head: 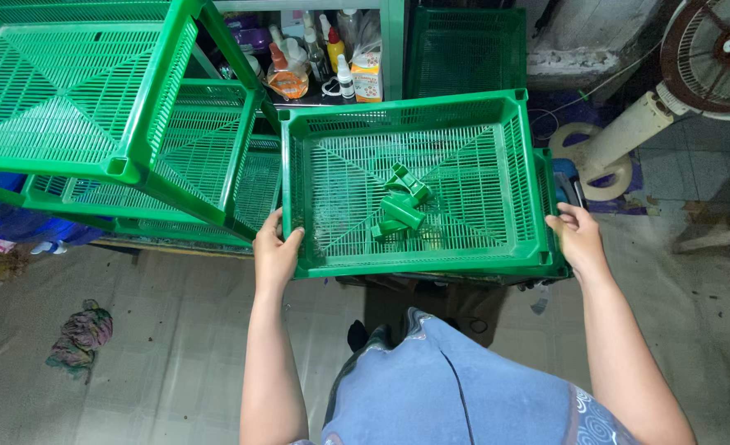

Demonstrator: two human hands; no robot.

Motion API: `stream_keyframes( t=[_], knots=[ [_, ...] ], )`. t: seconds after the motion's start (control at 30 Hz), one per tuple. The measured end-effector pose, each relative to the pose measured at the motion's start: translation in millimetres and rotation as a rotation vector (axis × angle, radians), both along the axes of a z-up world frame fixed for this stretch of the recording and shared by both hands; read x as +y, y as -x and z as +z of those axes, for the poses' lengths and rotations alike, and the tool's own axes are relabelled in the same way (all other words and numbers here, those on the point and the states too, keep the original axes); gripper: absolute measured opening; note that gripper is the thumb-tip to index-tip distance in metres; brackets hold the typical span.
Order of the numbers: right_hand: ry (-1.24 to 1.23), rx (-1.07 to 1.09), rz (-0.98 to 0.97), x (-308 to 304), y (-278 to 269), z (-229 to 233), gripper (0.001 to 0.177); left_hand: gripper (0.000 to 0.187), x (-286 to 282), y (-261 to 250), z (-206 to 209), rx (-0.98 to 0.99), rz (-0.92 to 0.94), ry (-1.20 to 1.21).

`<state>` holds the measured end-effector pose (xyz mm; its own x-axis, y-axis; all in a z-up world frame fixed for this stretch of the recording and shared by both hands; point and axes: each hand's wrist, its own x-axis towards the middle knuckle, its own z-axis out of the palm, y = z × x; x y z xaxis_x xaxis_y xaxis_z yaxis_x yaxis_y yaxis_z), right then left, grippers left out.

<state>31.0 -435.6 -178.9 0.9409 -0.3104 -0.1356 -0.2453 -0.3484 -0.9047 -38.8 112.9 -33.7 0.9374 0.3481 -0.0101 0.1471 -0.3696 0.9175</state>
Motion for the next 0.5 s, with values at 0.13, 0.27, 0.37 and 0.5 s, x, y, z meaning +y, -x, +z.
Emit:
stream_keyframes(
  t=[0.13, 0.27, 0.37, 0.5],
  knots=[
    [0.703, 0.144, -0.041, -18, -10, -37, 0.073, 0.047, 10, -4, -2, 0.023, 0.0, 0.001],
    [0.41, 0.273, -0.048, -17, -17, -52, 0.072, 0.047, 14, -9, -4, 0.024, -0.011, -0.007],
    [0.272, 0.218, 0.025, -17, -15, -52, 0.066, 0.046, 15, -13, -6, 0.069, -0.007, -0.003],
    [0.412, 0.15, 0.012, -18, -17, -48, 0.057, 0.046, 14, -18, -7, -0.007, -0.051, 0.051]
  ],
)
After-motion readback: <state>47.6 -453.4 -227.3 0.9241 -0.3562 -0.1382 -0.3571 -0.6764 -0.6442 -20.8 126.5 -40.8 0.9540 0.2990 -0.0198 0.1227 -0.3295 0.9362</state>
